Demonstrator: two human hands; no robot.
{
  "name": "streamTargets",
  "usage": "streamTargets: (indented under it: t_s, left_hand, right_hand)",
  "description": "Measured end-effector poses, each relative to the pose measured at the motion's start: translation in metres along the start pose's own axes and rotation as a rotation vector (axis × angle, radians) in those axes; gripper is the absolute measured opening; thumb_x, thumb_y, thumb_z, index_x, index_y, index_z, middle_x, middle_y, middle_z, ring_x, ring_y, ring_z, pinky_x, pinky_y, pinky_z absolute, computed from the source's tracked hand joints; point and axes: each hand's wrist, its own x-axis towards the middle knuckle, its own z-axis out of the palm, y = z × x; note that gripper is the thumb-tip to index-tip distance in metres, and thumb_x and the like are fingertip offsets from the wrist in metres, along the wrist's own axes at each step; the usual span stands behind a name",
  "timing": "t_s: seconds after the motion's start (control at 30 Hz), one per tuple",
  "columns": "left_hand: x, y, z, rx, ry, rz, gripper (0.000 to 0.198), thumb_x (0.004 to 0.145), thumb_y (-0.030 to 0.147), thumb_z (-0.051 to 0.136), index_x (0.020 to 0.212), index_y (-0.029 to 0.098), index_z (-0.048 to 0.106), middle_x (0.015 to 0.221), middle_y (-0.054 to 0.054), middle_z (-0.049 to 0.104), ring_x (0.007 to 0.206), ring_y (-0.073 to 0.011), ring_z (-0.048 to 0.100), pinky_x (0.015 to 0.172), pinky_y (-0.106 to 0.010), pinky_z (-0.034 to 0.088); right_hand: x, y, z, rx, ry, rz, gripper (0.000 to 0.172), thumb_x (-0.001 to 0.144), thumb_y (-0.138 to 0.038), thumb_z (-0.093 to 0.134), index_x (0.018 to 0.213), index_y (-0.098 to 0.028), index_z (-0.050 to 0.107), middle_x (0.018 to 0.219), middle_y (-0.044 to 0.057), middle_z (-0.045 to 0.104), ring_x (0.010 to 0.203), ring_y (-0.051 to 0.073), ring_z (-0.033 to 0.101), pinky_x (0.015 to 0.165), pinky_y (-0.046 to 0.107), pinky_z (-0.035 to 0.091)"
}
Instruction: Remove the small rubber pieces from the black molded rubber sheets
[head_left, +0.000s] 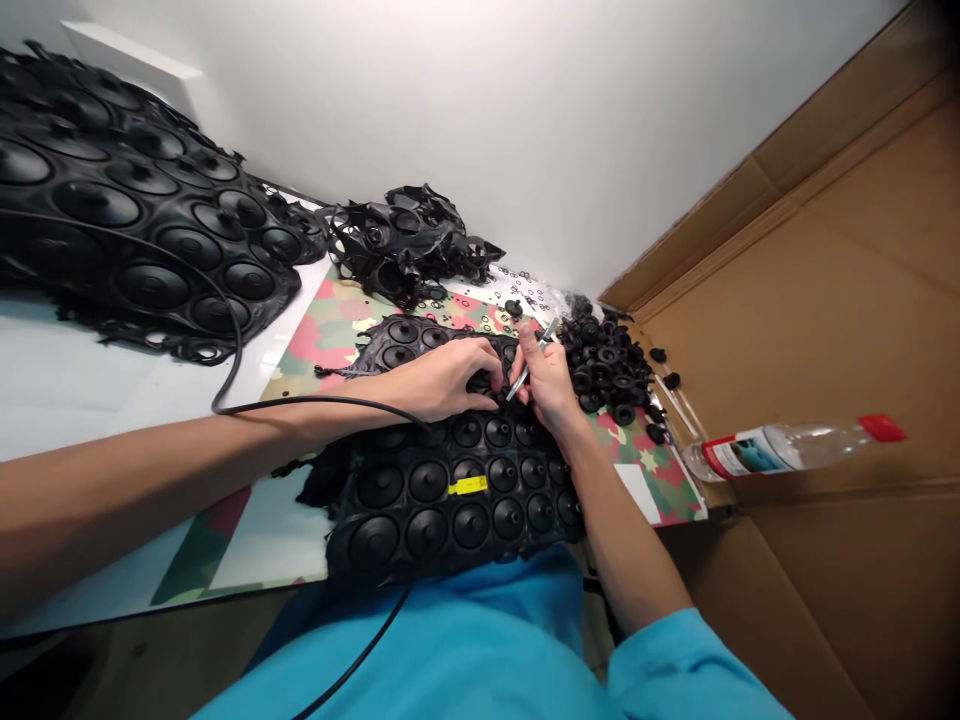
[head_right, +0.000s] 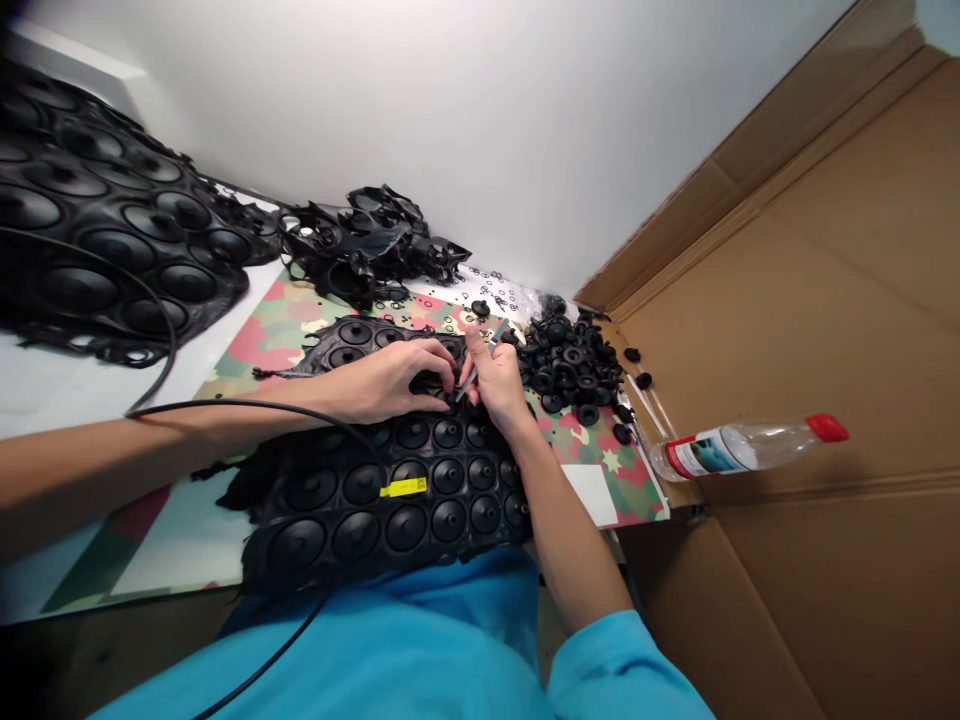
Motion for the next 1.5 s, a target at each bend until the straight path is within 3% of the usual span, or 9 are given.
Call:
streamTargets:
  t_s: [0.23, 1.03, 1.2, 1.37, 1.5]
  left_hand:
    - [0.001, -0.001, -0.001, -0.012, -0.023, -0.027, 0.011, 0.091, 0.029, 0.081, 0.098, 0.021, 0.08, 0.117, -0.009, 0.07, 0.103, -0.0247, 0.071, 0.094, -0.037, 0.054]
    - [0.0, -0.007, 0.004, 0.017, -0.001, 0.019, 0.011, 0.092, 0.025, 0.084, 0.099, 0.019, 0.079, 0.116, -0.008, 0.071, 0.105, -0.0249, 0.071, 0.094, -0.036, 0.053]
    - [0.0, -0.008, 0.006, 0.007, 0.012, 0.059, 0.011, 0.091, 0.021, 0.083, 0.098, 0.019, 0.077, 0.113, -0.007, 0.071, 0.103, -0.0239, 0.071, 0.093, -0.034, 0.053]
    - [0.0, -0.006, 0.006, 0.034, 0.021, -0.044, 0.021, 0.092, 0.025, 0.084, 0.108, 0.015, 0.076, 0.116, -0.01, 0.07, 0.103, -0.0256, 0.07, 0.088, -0.035, 0.053]
    - [0.0, -0.006, 0.005, 0.03, 0.007, 0.009, 0.016, 0.091, 0.023, 0.084, 0.105, 0.018, 0.078, 0.114, -0.008, 0.07, 0.104, -0.0252, 0.07, 0.091, -0.035, 0.053]
  right_hand:
    - [-0.002, 0.0, 0.0, -0.088, 0.023, -0.116, 0.083, 0.094, -0.089, 0.06, 0.048, -0.021, 0.064, 0.036, 0.0, 0.05, 0.03, 0.009, 0.044, 0.037, 0.024, 0.035]
    - [-0.009, -0.004, 0.001, -0.144, 0.085, -0.2, 0.076, 0.098, -0.08, 0.065, 0.051, -0.021, 0.065, 0.037, -0.001, 0.05, 0.031, 0.01, 0.044, 0.04, 0.025, 0.035]
    - [-0.014, -0.005, 0.001, -0.205, 0.04, -0.247, 0.072, 0.101, -0.077, 0.064, 0.055, -0.021, 0.064, 0.041, -0.002, 0.05, 0.035, 0.011, 0.046, 0.042, 0.026, 0.032]
    - [-0.02, -0.004, 0.0, -0.408, -0.076, -0.398, 0.072, 0.101, -0.077, 0.063, 0.058, -0.019, 0.065, 0.05, -0.001, 0.055, 0.046, 0.011, 0.048, 0.05, 0.027, 0.034]
    - [-0.019, -0.004, 0.0, -0.322, 0.012, -0.324, 0.071, 0.101, -0.077, 0.064, 0.058, -0.02, 0.065, 0.046, -0.002, 0.053, 0.043, 0.011, 0.048, 0.048, 0.027, 0.036]
